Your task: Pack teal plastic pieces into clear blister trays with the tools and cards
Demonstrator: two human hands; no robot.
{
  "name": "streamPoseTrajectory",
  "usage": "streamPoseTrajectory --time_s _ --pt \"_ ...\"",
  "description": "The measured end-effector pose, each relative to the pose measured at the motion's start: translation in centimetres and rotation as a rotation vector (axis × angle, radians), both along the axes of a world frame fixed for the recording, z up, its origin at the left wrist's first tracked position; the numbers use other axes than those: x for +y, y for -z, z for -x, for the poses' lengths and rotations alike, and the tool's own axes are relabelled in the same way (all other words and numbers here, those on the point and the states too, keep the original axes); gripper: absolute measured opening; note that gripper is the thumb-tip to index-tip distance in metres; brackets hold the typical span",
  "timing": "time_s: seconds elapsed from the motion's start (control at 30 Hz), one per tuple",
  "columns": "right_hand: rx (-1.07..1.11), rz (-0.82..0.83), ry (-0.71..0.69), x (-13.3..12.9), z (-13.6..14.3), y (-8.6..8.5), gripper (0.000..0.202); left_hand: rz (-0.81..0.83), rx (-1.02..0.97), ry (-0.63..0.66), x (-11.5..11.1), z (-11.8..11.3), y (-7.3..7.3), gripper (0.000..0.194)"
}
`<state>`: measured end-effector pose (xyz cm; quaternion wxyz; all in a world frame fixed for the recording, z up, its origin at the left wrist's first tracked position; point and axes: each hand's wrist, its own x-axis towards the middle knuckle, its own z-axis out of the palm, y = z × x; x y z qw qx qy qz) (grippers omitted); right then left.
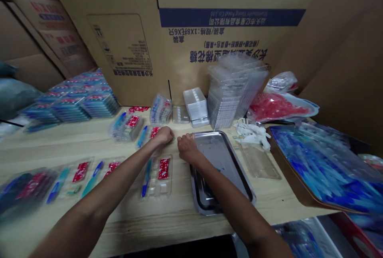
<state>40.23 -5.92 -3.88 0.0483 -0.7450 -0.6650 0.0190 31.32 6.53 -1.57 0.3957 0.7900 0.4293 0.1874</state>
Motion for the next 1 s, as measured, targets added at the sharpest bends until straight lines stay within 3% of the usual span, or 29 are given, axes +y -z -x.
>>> streamPoseTrajectory --time_s 0.17,0.33,0.47,0.6,0.7,0.8,0.9,1.0 --pt "0.137 0.044 0.022 -2.4 0.6 -1.7 0.027 -0.029 0.276 0.002 -0.4 -0.4 1.0 0.015" --pt "0.386 0.189 -0.187 -6.7 4.5 -2.1 0.018 -0.075 0.275 0.012 -1.0 1.0 0.8 0.034" --pt "0.272 0.151 -0.252 -8.6 7.6 -1.7 0.014 -0.073 0.127 0.044 -3.3 5.0 -1.2 0.029" --pt "0.156 0.048 -0.238 -9.0 8.6 -1.5 0.021 0.147 -0.185 0.088 -7.0 10.9 -2.1 0.029" --pt "0.172 0.017 -0.171 -9.7 8.5 -1.7 0.020 0.276 -0.258 0.040 -9.4 14.7 -1.2 0.034" --pt "0.183 -0.022 -0.218 -11.3 8.4 -1.7 0.021 0.302 -0.205 -0.006 -11.1 16.6 0.3 0.030" --pt "0.175 -0.023 -0.315 -12.7 8.5 -1.3 0.027 0.230 -0.097 0.020 -12.2 16.6 1.7 0.026" --pt "0.279 -0.049 -0.237 -13.0 8.1 -0.5 0.035 0.067 0.029 0.127 -13.1 15.5 2.3 0.023"
